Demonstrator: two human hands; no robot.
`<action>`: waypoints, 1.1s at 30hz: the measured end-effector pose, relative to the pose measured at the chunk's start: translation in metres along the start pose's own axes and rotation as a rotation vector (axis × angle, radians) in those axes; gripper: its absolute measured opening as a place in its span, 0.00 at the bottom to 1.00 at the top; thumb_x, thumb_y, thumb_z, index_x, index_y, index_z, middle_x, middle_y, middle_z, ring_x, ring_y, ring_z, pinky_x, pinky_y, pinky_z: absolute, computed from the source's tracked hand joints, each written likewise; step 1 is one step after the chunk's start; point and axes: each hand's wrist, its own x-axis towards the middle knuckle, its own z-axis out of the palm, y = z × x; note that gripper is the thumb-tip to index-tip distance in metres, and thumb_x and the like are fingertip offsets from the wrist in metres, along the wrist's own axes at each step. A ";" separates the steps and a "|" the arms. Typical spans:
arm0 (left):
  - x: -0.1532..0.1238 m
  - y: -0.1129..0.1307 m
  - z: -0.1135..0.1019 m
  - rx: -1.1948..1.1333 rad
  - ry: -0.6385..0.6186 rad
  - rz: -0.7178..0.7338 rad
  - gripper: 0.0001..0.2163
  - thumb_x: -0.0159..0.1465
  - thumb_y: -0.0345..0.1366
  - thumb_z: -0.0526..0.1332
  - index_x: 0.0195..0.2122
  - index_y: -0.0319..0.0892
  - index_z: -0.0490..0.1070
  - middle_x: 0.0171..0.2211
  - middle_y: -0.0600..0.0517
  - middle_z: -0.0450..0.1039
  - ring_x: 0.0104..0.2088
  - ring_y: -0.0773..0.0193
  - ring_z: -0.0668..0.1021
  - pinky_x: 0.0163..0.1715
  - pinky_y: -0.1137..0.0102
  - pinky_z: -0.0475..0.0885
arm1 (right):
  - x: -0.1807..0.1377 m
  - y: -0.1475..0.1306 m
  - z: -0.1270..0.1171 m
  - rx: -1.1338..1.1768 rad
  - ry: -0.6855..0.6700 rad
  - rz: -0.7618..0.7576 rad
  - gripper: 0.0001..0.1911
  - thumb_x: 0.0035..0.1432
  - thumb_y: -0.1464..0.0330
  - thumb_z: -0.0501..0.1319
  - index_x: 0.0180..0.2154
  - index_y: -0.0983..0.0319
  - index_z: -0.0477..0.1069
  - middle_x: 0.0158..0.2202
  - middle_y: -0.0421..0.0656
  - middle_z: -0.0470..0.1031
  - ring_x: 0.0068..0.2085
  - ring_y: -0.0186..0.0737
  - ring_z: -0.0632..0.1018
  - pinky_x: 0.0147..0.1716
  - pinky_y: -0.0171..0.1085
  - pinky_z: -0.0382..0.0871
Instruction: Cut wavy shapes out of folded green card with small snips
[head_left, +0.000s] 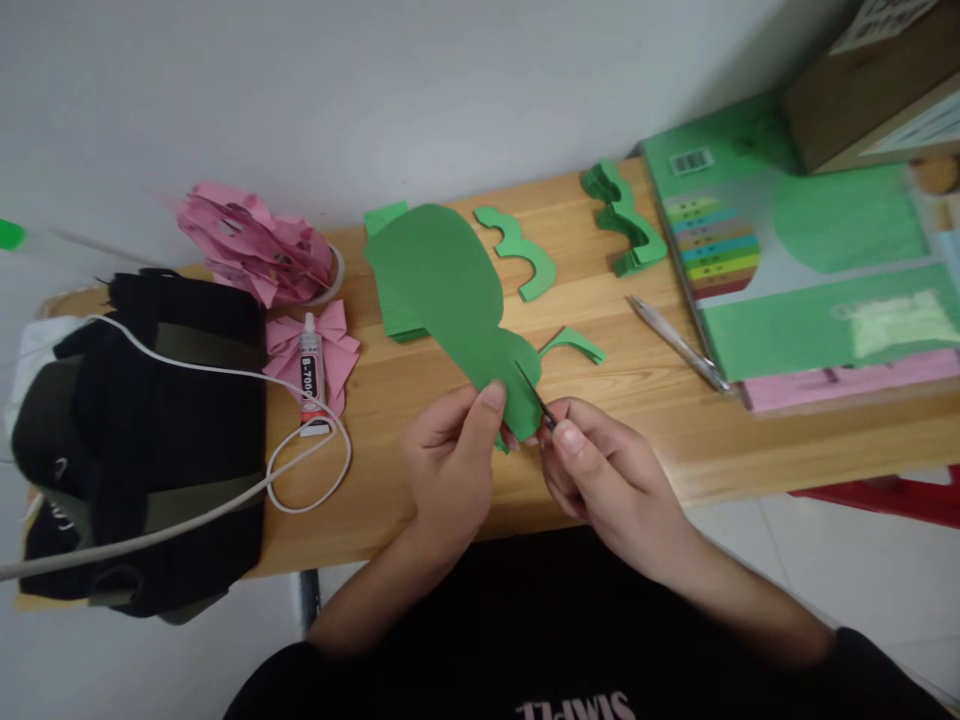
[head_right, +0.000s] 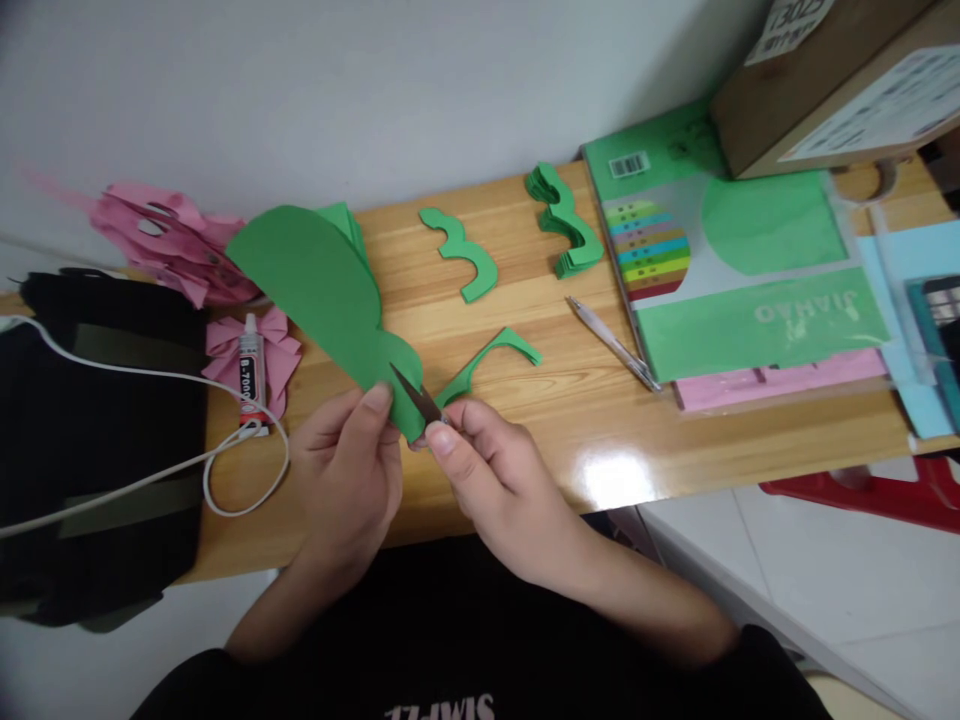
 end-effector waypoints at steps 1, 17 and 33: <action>0.000 0.000 0.000 -0.002 -0.001 0.005 0.15 0.66 0.39 0.62 0.21 0.44 0.72 0.18 0.59 0.70 0.21 0.72 0.72 0.22 0.74 0.66 | 0.000 0.000 0.000 -0.011 0.001 -0.006 0.14 0.69 0.57 0.54 0.37 0.59 0.69 0.22 0.32 0.56 0.20 0.27 0.56 0.16 0.30 0.50; 0.001 0.003 0.001 -0.034 -0.021 0.058 0.14 0.68 0.35 0.61 0.24 0.44 0.76 0.19 0.58 0.72 0.21 0.72 0.73 0.23 0.76 0.69 | -0.001 -0.006 0.000 0.017 -0.028 0.047 0.16 0.69 0.55 0.53 0.37 0.59 0.68 0.20 0.31 0.54 0.18 0.27 0.56 0.14 0.29 0.49; -0.001 -0.003 0.000 0.038 -0.009 -0.034 0.18 0.66 0.42 0.62 0.20 0.42 0.69 0.18 0.56 0.69 0.21 0.69 0.71 0.23 0.70 0.66 | 0.001 -0.003 -0.003 0.156 -0.035 0.110 0.19 0.67 0.53 0.55 0.34 0.61 0.67 0.19 0.30 0.55 0.16 0.25 0.53 0.12 0.27 0.46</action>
